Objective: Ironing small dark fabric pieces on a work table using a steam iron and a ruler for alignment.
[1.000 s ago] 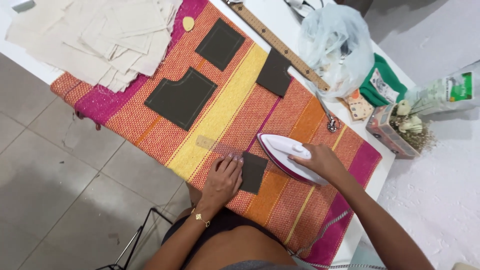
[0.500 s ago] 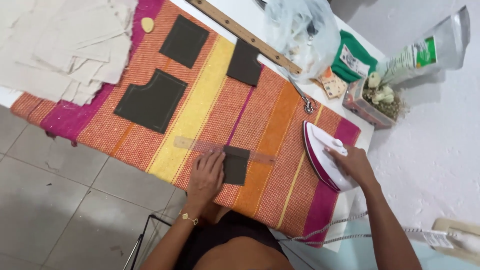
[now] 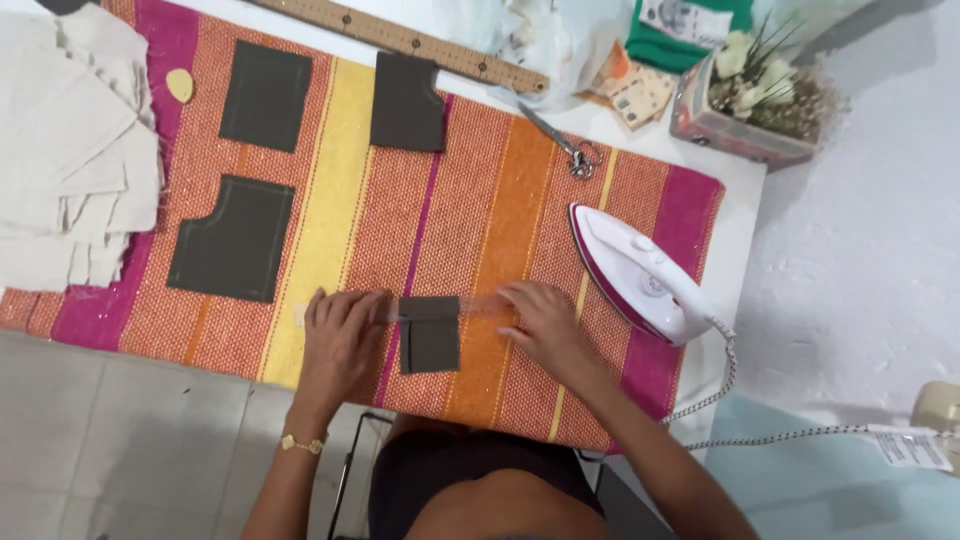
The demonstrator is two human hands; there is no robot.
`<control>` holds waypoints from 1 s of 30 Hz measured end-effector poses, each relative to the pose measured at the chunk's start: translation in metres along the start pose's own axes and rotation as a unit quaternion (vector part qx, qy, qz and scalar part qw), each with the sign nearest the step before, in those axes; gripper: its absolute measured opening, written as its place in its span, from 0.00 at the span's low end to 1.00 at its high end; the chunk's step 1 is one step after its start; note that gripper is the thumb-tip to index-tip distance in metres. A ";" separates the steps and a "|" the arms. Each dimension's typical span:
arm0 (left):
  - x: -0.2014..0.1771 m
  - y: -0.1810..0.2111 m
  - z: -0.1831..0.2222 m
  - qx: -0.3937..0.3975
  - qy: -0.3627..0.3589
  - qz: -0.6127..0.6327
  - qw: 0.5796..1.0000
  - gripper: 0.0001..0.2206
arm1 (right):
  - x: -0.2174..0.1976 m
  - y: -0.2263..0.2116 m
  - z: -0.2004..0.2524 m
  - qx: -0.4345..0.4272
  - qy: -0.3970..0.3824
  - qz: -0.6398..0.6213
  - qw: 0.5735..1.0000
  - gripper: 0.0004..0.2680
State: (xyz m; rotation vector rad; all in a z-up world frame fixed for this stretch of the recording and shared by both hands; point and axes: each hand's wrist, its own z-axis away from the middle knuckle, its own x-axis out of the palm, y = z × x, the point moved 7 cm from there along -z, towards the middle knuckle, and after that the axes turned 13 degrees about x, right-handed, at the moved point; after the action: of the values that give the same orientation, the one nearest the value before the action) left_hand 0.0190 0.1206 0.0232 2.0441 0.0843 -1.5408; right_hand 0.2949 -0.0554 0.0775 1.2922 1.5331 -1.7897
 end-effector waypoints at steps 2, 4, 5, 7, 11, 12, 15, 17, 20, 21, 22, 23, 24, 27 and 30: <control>0.001 -0.004 0.000 -0.003 -0.021 0.003 1.000 0.26 | 0.036 0.002 0.001 0.023 -0.063 -0.005 0.998 0.25; 0.000 -0.003 0.002 0.010 -0.017 0.026 0.999 0.25 | 0.054 0.011 0.007 0.024 -0.017 -0.014 0.999 0.18; -0.008 0.003 0.001 0.017 -0.020 0.022 0.999 0.25 | 0.052 0.011 0.010 0.028 -0.011 -0.017 0.999 0.18; -0.018 0.007 -0.007 0.008 -0.065 0.063 0.996 0.20 | 0.047 0.009 0.008 0.022 0.010 -0.013 1.000 0.12; -0.037 0.007 -0.022 0.011 -0.120 0.082 0.989 0.16 | 0.040 0.000 0.013 0.015 0.042 -0.038 0.998 0.08; -0.042 0.008 -0.024 0.011 -0.134 0.088 0.987 0.17 | 0.040 -0.005 0.015 0.005 0.052 -0.027 0.998 0.07; -0.046 0.003 -0.046 0.024 -0.159 0.101 0.982 0.16 | 0.044 -0.026 0.009 -0.011 0.072 0.000 0.997 0.05; -0.051 0.001 -0.063 0.035 -0.170 0.109 0.979 0.14 | 0.053 -0.041 0.009 -0.017 0.079 0.017 0.997 0.04; -0.065 0.003 -0.092 0.072 -0.163 0.160 0.971 0.12 | 0.048 -0.065 0.008 0.000 0.091 0.017 0.996 0.04; -0.071 0.003 -0.098 0.082 -0.154 0.199 0.964 0.13 | 0.027 -0.084 0.010 0.002 0.116 -0.005 0.993 0.04; -0.076 0.003 -0.104 0.091 -0.145 0.237 0.956 0.13 | 0.007 -0.102 0.013 0.005 0.141 -0.028 0.990 0.04; -0.081 0.004 -0.107 0.100 -0.147 0.241 0.954 0.13 | 0.007 -0.104 0.025 0.011 0.145 -0.022 0.989 0.04; -0.084 0.005 -0.109 0.103 -0.160 0.264 0.946 0.16 | 0.002 -0.104 0.039 0.034 0.179 -0.015 0.983 0.04; -0.073 0.007 -0.116 0.139 -0.182 0.288 0.930 0.20 | -0.012 -0.091 0.090 0.116 0.243 0.007 0.963 0.04; -0.044 0.008 -0.117 0.188 -0.163 0.309 0.918 0.17 | -0.011 -0.071 0.148 0.227 0.290 0.063 0.928 0.02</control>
State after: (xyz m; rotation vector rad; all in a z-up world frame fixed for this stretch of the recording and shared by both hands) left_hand 0.1078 0.1820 0.0863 1.7804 -0.9603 -1.5138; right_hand 0.1892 -0.1756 0.1144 2.2525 1.2837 -1.8354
